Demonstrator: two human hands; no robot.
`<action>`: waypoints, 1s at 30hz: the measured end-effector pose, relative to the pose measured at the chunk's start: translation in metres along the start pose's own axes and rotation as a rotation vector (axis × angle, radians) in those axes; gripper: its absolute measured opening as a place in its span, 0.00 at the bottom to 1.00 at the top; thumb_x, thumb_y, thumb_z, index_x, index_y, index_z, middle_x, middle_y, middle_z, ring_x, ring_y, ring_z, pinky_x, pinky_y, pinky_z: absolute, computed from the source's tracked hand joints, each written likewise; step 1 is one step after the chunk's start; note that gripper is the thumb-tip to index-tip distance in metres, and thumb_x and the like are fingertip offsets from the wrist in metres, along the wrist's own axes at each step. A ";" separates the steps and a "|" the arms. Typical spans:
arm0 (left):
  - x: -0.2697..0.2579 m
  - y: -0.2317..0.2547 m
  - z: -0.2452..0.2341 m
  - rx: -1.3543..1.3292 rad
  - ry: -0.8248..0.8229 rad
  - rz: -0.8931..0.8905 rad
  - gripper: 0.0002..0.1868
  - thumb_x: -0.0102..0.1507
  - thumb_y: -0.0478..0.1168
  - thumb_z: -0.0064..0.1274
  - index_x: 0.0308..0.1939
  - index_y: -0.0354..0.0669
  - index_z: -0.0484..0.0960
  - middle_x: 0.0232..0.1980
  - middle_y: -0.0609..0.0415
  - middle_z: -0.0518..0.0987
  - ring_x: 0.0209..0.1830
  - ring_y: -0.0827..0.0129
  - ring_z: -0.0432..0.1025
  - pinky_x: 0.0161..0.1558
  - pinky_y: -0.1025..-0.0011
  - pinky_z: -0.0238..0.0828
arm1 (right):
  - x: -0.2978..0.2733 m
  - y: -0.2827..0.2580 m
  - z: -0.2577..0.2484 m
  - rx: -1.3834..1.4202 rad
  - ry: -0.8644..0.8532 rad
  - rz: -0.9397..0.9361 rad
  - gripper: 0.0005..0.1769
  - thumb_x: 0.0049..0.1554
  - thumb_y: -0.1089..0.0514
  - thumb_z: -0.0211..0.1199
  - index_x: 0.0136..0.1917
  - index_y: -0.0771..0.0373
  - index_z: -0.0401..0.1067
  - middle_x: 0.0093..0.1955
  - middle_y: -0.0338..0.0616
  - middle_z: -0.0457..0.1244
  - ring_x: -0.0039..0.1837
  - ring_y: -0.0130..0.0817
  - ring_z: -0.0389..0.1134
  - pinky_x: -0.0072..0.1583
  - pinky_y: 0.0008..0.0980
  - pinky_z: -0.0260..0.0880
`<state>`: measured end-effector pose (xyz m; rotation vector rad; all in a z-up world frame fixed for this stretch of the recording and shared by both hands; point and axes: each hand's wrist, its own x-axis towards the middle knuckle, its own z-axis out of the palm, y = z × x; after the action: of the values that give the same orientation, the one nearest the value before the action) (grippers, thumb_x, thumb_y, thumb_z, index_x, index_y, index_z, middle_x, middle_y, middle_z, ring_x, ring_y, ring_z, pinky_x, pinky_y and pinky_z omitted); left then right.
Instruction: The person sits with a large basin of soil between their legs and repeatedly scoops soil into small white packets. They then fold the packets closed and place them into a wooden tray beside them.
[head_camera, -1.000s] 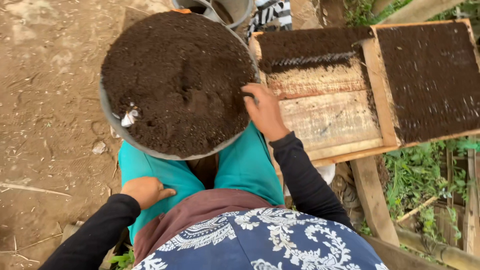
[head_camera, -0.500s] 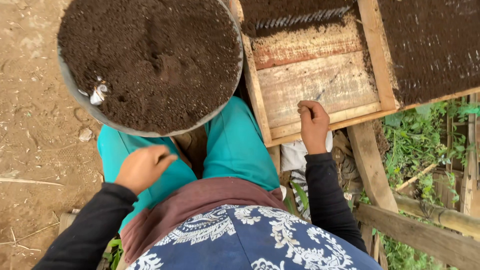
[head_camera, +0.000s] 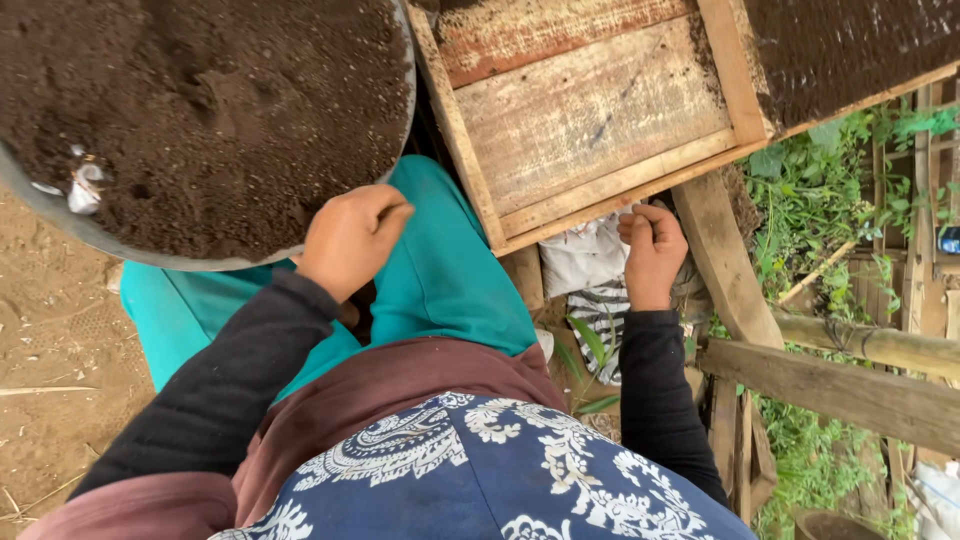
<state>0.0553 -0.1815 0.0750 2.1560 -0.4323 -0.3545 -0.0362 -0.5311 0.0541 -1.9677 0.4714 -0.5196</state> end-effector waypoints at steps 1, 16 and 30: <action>0.004 0.006 0.007 -0.001 -0.007 -0.001 0.08 0.65 0.39 0.44 0.39 0.41 0.78 0.34 0.48 0.77 0.36 0.53 0.73 0.38 0.58 0.71 | -0.001 0.005 -0.004 -0.003 0.003 0.006 0.10 0.59 0.67 0.48 0.50 0.65 0.70 0.40 0.51 0.66 0.42 0.28 0.67 0.44 0.27 0.71; 0.084 0.051 0.158 0.159 -0.014 0.428 0.09 0.59 0.45 0.50 0.36 0.45 0.74 0.31 0.54 0.66 0.36 0.57 0.65 0.36 0.64 0.65 | -0.011 0.164 -0.054 -0.013 0.273 0.391 0.08 0.56 0.63 0.49 0.46 0.61 0.68 0.35 0.45 0.65 0.33 0.28 0.68 0.33 0.23 0.72; 0.127 0.055 0.257 0.397 0.050 0.560 0.24 0.59 0.49 0.45 0.57 0.44 0.66 0.57 0.38 0.65 0.57 0.47 0.58 0.55 0.46 0.45 | 0.009 0.369 -0.040 -0.072 0.017 0.923 0.10 0.52 0.58 0.55 0.48 0.55 0.70 0.37 0.54 0.66 0.36 0.45 0.71 0.37 0.42 0.75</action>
<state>0.0568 -0.4505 -0.0383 2.2918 -1.1193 0.1115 -0.0882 -0.7202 -0.2615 -1.5801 1.3182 0.0751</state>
